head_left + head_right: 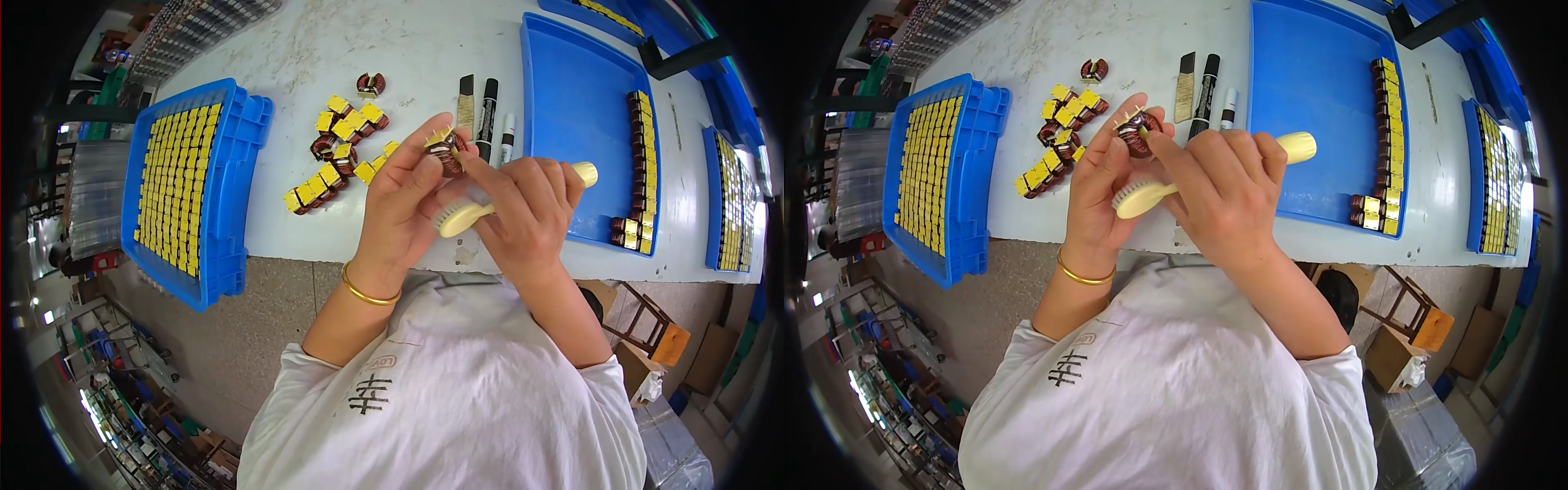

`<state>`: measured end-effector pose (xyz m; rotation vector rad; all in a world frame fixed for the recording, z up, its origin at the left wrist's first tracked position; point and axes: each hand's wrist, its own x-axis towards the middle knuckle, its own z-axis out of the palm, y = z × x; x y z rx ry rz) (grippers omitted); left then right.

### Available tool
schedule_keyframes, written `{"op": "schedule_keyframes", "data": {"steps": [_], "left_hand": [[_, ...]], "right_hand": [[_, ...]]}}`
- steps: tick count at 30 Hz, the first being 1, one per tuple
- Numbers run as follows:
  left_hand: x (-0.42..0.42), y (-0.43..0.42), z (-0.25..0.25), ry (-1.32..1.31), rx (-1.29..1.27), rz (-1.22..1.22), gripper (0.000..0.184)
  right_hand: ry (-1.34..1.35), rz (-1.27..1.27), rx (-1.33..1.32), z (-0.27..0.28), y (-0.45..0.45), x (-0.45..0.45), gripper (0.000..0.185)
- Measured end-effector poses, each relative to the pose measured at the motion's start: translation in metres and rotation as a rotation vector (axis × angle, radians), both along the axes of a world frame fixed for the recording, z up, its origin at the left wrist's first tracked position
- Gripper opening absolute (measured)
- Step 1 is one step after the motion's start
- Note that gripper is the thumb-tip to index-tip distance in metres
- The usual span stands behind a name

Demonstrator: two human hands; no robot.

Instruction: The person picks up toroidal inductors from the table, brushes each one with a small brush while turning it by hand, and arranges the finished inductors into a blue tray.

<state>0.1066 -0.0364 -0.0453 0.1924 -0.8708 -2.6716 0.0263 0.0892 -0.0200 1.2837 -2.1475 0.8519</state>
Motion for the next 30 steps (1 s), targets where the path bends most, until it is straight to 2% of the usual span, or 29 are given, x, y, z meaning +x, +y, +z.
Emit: {"op": "schedule_keyframes", "data": {"steps": [4, 9, 13, 15, 19, 24, 26, 27, 30], "left_hand": [[0.003, -0.003, 0.003, 0.008, 0.052, 0.056, 0.049], [0.002, -0.004, -0.004, 0.157, -0.018, -0.004, 0.047], [0.006, -0.002, -0.003, 0.153, -0.077, -0.035, 0.047], [0.008, -0.002, -0.004, 0.169, 0.004, -0.038, 0.046], [0.007, -0.003, -0.001, 0.161, 0.097, -0.009, 0.045], [0.005, -0.007, -0.004, 0.173, 0.080, -0.030, 0.045], [0.004, -0.004, -0.002, 0.122, 0.066, -0.010, 0.044], [0.004, -0.003, -0.001, 0.109, 0.060, -0.006, 0.044], [0.003, 0.001, 0.001, 0.069, 0.043, 0.002, 0.043]], "right_hand": [[-0.271, 0.068, -0.024, 0.020, 0.004, 0.004, 0.037], [-0.323, 0.027, 0.025, 0.018, 0.006, 0.003, 0.039], [-0.166, -0.088, 0.030, 0.022, 0.000, 0.000, 0.036], [-0.061, -0.183, -0.013, 0.019, -0.005, -0.011, 0.034], [0.060, -0.161, -0.129, 0.014, 0.006, -0.029, 0.038], [0.027, -0.054, -0.101, 0.004, 0.006, -0.013, 0.037], [0.047, -0.063, -0.085, 0.000, 0.003, -0.009, 0.042], [0.048, -0.057, -0.090, -0.005, 0.003, -0.009, 0.050], [0.021, -0.057, -0.075, -0.007, 0.001, -0.007, 0.050]]}}
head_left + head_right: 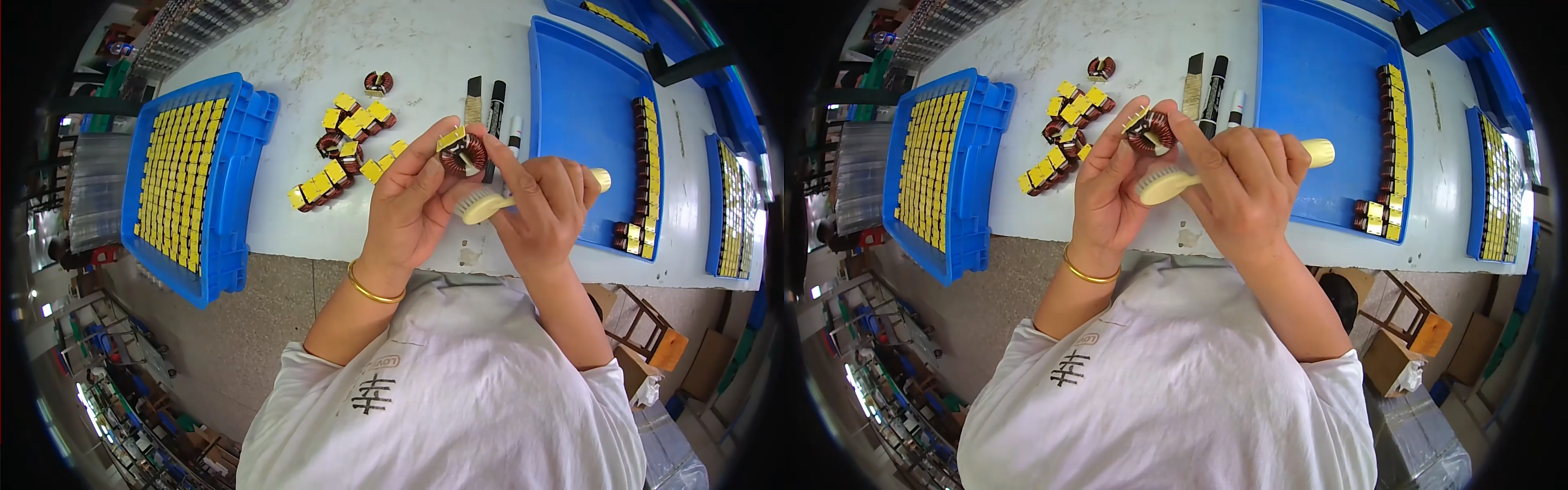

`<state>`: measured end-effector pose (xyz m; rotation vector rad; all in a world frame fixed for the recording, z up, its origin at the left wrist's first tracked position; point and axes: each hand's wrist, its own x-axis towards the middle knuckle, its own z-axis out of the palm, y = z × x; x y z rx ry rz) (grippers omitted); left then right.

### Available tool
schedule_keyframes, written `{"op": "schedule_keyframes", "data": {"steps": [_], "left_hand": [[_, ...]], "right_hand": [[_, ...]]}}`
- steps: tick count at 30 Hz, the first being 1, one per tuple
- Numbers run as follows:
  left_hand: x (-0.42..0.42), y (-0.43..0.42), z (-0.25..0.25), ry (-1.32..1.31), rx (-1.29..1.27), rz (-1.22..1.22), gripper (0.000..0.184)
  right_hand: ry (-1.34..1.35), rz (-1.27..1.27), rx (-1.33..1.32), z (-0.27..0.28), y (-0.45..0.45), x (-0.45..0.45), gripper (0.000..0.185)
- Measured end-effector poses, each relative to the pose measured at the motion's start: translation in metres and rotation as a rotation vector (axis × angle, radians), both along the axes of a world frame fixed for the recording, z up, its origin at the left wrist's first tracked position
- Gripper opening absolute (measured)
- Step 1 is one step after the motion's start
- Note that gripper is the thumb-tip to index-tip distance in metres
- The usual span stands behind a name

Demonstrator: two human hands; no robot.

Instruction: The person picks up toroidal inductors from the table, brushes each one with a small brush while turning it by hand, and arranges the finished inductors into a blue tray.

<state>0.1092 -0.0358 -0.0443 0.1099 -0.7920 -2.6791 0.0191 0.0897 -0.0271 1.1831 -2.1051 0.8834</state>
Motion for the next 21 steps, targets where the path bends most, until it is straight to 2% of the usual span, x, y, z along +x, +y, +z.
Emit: {"op": "schedule_keyframes", "data": {"steps": [3, 12, 21], "left_hand": [[0.0003, 0.0014, -0.0004, -0.022, -0.021, 0.000, 0.042], [-0.0055, 0.0079, 0.0012, -0.029, -0.053, 0.050, 0.039], [-0.0071, 0.0083, -0.0008, -0.029, -0.034, 0.021, 0.038]], "right_hand": [[-0.023, 0.004, -0.009, -0.0030, -0.0001, -0.0007, 0.051], [-0.061, -0.001, -0.030, -0.0025, 0.0001, -0.0024, 0.038], [-0.115, -0.018, -0.004, -0.0007, 0.0017, -0.0014, 0.038]]}}
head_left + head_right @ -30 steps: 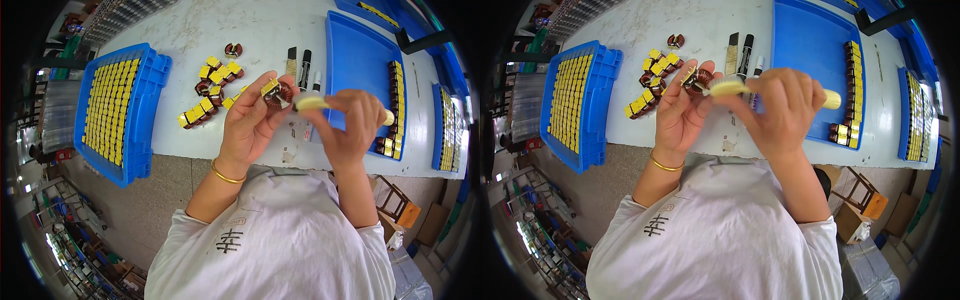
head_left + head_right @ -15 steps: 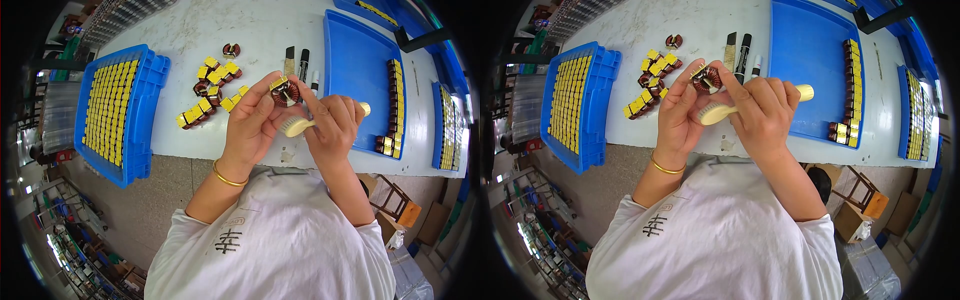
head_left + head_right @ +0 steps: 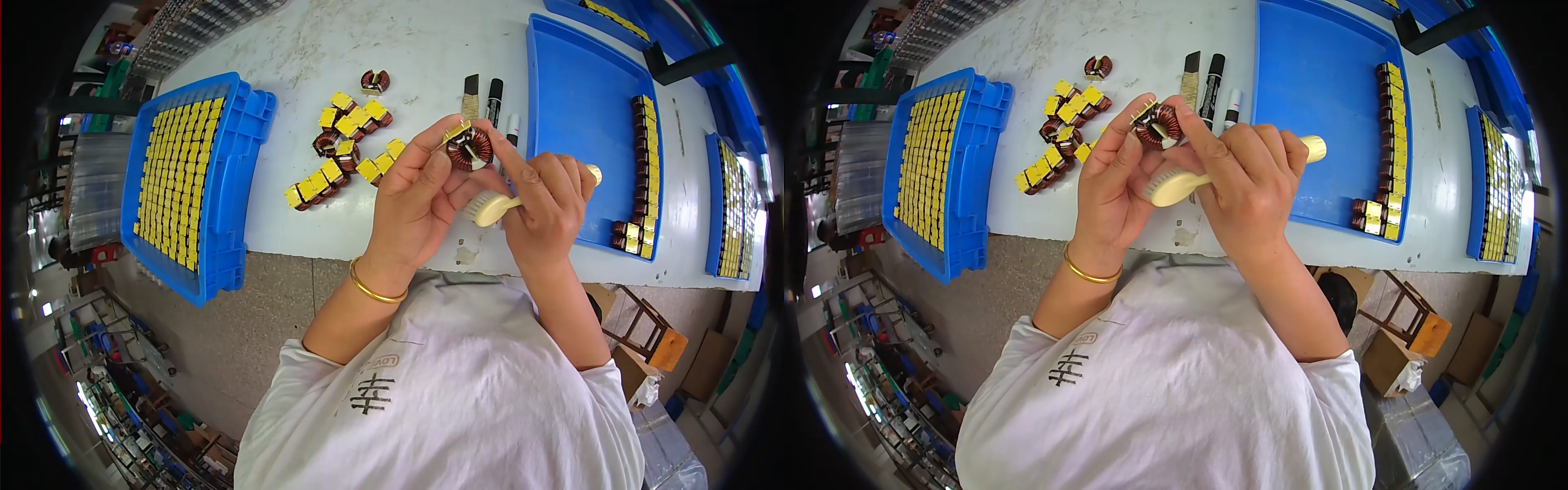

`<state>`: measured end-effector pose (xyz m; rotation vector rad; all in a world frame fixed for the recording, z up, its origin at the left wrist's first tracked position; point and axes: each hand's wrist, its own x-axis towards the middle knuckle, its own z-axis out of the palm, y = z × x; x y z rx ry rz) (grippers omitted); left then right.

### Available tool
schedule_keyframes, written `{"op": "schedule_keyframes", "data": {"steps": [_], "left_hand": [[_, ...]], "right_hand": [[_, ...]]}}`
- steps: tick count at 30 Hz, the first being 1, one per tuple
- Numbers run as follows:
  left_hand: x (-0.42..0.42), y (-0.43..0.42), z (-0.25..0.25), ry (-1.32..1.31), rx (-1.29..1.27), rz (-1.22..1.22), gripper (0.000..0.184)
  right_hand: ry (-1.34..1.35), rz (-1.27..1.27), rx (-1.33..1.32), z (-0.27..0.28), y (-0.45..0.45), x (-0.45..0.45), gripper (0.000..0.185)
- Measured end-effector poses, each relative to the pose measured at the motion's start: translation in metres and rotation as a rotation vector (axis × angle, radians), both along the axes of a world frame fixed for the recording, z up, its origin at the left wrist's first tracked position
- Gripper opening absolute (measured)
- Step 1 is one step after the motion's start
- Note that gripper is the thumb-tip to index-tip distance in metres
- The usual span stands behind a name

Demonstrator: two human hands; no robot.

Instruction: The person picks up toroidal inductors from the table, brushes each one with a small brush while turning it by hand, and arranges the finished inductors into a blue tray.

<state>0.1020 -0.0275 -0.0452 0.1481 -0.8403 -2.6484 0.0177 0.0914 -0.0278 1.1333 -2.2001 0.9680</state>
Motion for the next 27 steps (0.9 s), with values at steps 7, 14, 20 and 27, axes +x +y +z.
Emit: {"op": "schedule_keyframes", "data": {"steps": [7, 14, 20, 27], "left_hand": [[-0.0004, 0.0005, 0.0015, -0.031, -0.012, -0.010, 0.039], [0.0004, 0.0014, 0.0011, -0.094, -0.015, 0.017, 0.039], [0.0006, 0.0008, 0.0007, -0.081, -0.022, 0.003, 0.040], [0.0003, 0.0011, 0.0014, -0.084, -0.015, -0.005, 0.040]], "right_hand": [[0.009, -0.012, 0.019, -0.0017, 0.0028, -0.0007, 0.040], [0.001, -0.013, 0.023, -0.0032, 0.0042, -0.0004, 0.039], [-0.004, -0.018, 0.026, -0.0042, 0.0042, -0.0011, 0.038], [-0.004, -0.002, 0.008, -0.0040, 0.0036, -0.0021, 0.042]]}}
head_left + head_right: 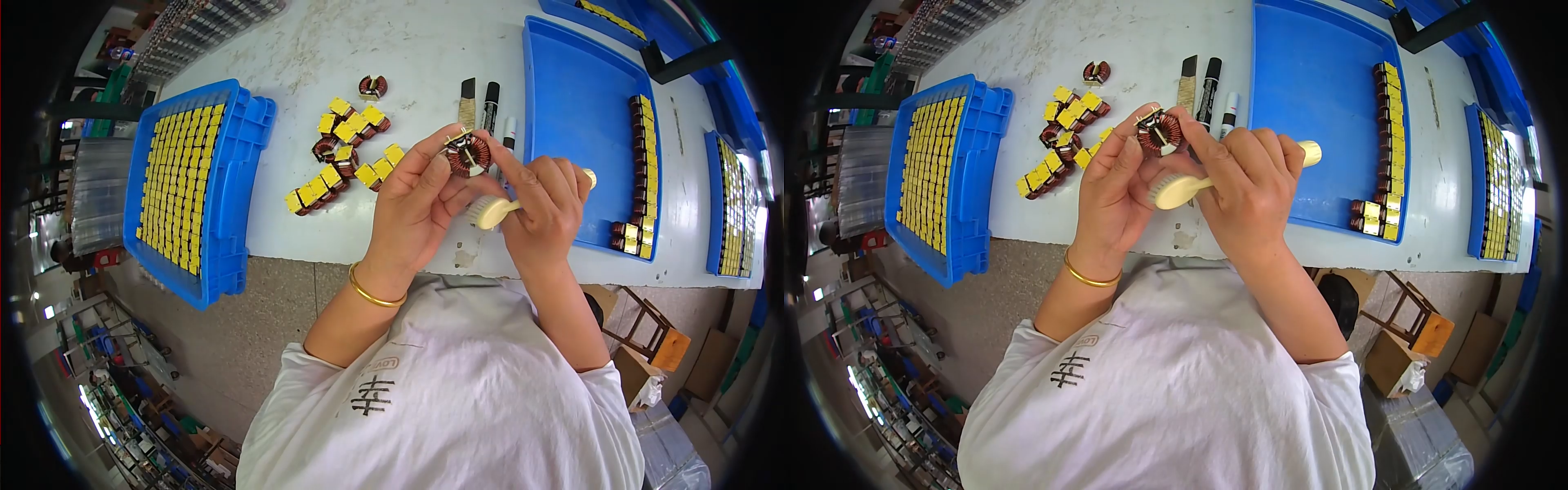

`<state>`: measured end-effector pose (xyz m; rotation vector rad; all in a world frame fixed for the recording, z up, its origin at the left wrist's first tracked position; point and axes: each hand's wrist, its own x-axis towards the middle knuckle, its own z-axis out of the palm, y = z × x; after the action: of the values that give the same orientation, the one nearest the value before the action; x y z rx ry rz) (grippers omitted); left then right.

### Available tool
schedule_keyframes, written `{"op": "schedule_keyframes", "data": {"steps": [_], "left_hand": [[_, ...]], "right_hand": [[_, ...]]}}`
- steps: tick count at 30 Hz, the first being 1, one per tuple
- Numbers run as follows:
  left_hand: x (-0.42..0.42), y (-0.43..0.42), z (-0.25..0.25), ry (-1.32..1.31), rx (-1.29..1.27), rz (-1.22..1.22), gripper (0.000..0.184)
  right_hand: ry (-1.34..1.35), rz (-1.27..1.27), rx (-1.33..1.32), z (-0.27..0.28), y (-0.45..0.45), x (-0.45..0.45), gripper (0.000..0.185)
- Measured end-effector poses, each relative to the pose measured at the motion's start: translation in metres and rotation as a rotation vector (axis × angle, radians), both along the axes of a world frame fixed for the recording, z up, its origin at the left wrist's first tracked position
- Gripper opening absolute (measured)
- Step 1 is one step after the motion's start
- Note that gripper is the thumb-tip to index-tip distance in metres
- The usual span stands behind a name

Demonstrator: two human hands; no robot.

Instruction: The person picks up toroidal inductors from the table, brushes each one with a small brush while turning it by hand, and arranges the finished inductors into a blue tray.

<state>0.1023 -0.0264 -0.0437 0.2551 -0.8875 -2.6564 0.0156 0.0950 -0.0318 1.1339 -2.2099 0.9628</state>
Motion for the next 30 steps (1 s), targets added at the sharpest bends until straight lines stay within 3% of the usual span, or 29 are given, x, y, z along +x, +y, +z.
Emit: {"op": "schedule_keyframes", "data": {"steps": [18, 30], "left_hand": [[-0.002, 0.003, 0.005, -0.038, -0.028, -0.088, 0.044], [-0.005, 0.010, 0.012, -0.071, -0.073, -0.105, 0.045]], "right_hand": [[-0.009, -0.015, -0.053, 0.002, 0.008, 0.000, 0.048], [0.005, -0.045, -0.103, 0.003, 0.016, -0.002, 0.038]]}}
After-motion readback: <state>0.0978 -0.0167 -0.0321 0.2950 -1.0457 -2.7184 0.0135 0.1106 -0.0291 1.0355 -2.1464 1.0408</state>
